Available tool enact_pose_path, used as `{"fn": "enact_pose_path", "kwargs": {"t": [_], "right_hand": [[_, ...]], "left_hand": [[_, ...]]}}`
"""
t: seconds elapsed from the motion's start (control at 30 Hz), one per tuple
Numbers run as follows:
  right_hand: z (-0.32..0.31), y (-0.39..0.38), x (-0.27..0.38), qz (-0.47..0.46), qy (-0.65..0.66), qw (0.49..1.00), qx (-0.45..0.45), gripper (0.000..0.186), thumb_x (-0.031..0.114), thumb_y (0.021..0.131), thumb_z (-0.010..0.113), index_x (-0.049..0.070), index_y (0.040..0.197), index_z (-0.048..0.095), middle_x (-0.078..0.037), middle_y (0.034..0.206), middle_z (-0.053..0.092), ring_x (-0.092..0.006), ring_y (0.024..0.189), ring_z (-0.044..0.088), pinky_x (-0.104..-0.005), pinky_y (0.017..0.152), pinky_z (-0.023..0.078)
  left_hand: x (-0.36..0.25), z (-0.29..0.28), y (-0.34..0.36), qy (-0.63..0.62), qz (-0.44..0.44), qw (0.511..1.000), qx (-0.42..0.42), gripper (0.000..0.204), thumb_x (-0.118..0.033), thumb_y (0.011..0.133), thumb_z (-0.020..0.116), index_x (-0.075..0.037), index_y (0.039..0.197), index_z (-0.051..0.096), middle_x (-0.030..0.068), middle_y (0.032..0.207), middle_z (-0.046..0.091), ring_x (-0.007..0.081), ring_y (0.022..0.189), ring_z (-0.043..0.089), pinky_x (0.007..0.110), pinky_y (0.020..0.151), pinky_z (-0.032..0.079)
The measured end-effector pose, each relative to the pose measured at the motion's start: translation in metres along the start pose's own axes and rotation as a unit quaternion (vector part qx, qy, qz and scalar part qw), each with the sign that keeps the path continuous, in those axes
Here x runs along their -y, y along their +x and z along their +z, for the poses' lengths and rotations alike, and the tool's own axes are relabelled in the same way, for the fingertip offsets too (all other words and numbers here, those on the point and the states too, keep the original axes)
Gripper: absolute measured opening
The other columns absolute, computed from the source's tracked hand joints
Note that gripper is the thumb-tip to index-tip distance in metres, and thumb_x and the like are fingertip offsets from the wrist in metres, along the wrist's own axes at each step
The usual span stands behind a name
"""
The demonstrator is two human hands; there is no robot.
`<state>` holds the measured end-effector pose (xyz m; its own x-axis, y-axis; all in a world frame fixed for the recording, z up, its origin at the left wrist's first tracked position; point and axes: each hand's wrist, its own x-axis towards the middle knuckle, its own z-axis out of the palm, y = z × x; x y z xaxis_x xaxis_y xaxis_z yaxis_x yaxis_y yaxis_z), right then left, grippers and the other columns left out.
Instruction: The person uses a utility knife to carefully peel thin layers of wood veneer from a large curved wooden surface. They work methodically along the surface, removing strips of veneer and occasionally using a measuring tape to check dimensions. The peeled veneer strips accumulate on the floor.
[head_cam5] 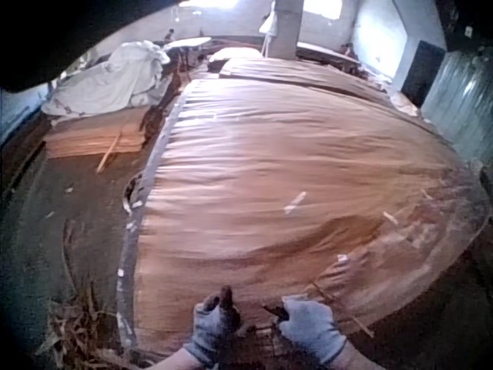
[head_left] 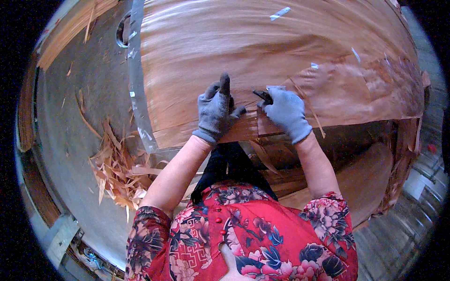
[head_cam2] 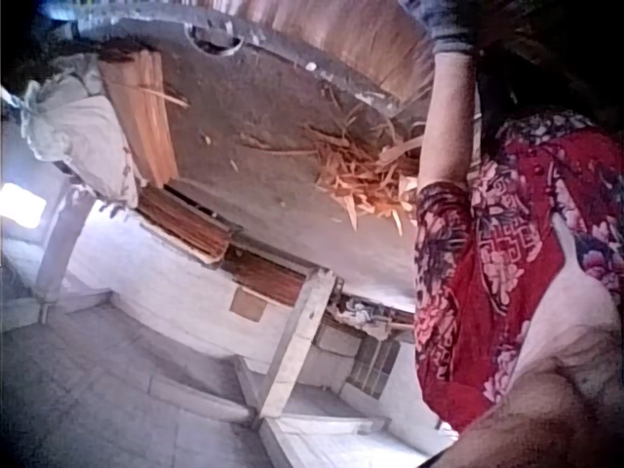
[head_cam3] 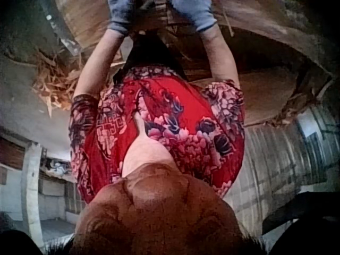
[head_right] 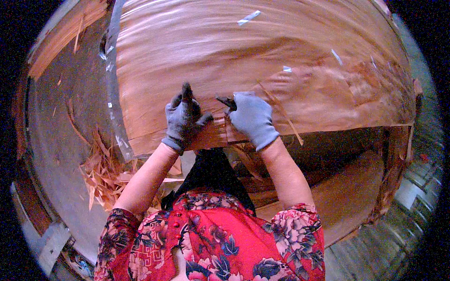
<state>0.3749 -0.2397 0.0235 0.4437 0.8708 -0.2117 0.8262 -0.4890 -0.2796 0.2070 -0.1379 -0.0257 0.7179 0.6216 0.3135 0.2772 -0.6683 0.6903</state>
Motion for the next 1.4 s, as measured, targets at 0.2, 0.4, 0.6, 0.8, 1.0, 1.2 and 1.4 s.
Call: {"fn": "enact_pose_path", "kwargs": {"t": [0.2,0.4,0.6,0.8,1.0,1.2,1.4], "right_hand": [[-0.002,-0.009,-0.013,-0.004,0.097,0.993,-0.061,0.038,0.039,0.076,0.069,0.014,0.105,0.065,-0.013,0.086,0.066,-0.0320,0.076,0.063,-0.0406,0.065,0.049],[-0.012,-0.023,-0.006,0.084,0.214,0.972,-0.043,0.029,0.035,0.080,0.066,0.011,0.096,0.068,-0.013,0.077,0.066,-0.0296,0.070,0.064,-0.0394,0.059,0.048],[-0.004,-0.027,-0.011,0.110,0.281,0.953,-0.019,0.031,0.036,0.082,0.064,0.006,0.086,0.067,-0.015,0.072,0.064,-0.0293,0.064,0.063,-0.0389,0.056,0.046],[-0.010,-0.043,-0.023,0.133,0.326,0.935,-0.026,0.028,0.027,0.083,0.066,0.001,0.074,0.060,-0.003,0.058,0.053,-0.0112,0.053,0.046,-0.0292,0.049,0.038],[-0.005,-0.051,-0.038,0.140,0.346,0.927,-0.029,0.033,0.033,0.080,0.067,0.001,0.079,0.061,-0.014,0.062,0.059,-0.0219,0.055,0.054,-0.0363,0.054,0.043],[-0.032,-0.032,-0.031,0.084,0.405,0.909,-0.048,0.022,0.019,0.085,0.064,-0.001,0.094,0.059,0.000,0.070,0.051,-0.0051,0.065,0.042,-0.0234,0.056,0.039],[-0.047,0.022,-0.006,-0.118,0.301,0.936,-0.138,0.023,0.014,0.085,0.058,0.001,0.104,0.055,-0.015,0.087,0.059,-0.0250,0.075,0.059,-0.0371,0.065,0.047]], "left_hand": [[-0.005,-0.003,0.007,0.035,0.049,0.998,-0.028,0.109,-0.013,0.061,0.077,-0.004,0.146,0.009,0.0002,0.059,0.043,0.0195,0.058,0.048,0.031,0.058,0.044],[-0.006,-0.002,0.005,0.048,0.012,0.999,-0.004,0.111,-0.015,0.060,0.077,-0.005,0.146,0.008,0.0001,0.058,0.043,0.0193,0.062,0.049,0.034,0.063,0.045],[-0.016,-0.004,0.005,0.139,0.060,0.988,-0.024,0.098,-0.021,0.063,0.076,-0.003,0.142,0.021,0.0180,0.101,0.058,0.0332,0.085,0.057,0.041,0.072,0.047],[-0.031,-0.011,0.007,0.160,0.082,0.984,0.021,0.092,-0.023,0.063,0.076,0.001,0.139,0.028,0.0241,0.125,0.048,0.0375,0.105,0.054,0.042,0.085,0.043],[-0.031,-0.031,-0.005,0.160,0.052,0.985,-0.037,0.089,-0.018,0.068,0.074,0.003,0.140,0.026,0.0164,0.111,0.056,0.0275,0.091,0.058,0.040,0.085,0.040],[-0.021,-0.084,-0.042,0.107,-0.032,0.988,-0.106,0.090,-0.008,0.069,0.070,0.004,0.142,0.019,0.0106,0.099,0.058,0.0204,0.081,0.055,0.035,0.086,0.039],[-0.006,-0.112,-0.086,0.134,-0.088,0.979,-0.129,0.094,-0.001,0.071,0.067,-0.004,0.146,0.010,0.0147,0.126,0.047,0.0192,0.076,0.057,0.033,0.081,0.045]]}}
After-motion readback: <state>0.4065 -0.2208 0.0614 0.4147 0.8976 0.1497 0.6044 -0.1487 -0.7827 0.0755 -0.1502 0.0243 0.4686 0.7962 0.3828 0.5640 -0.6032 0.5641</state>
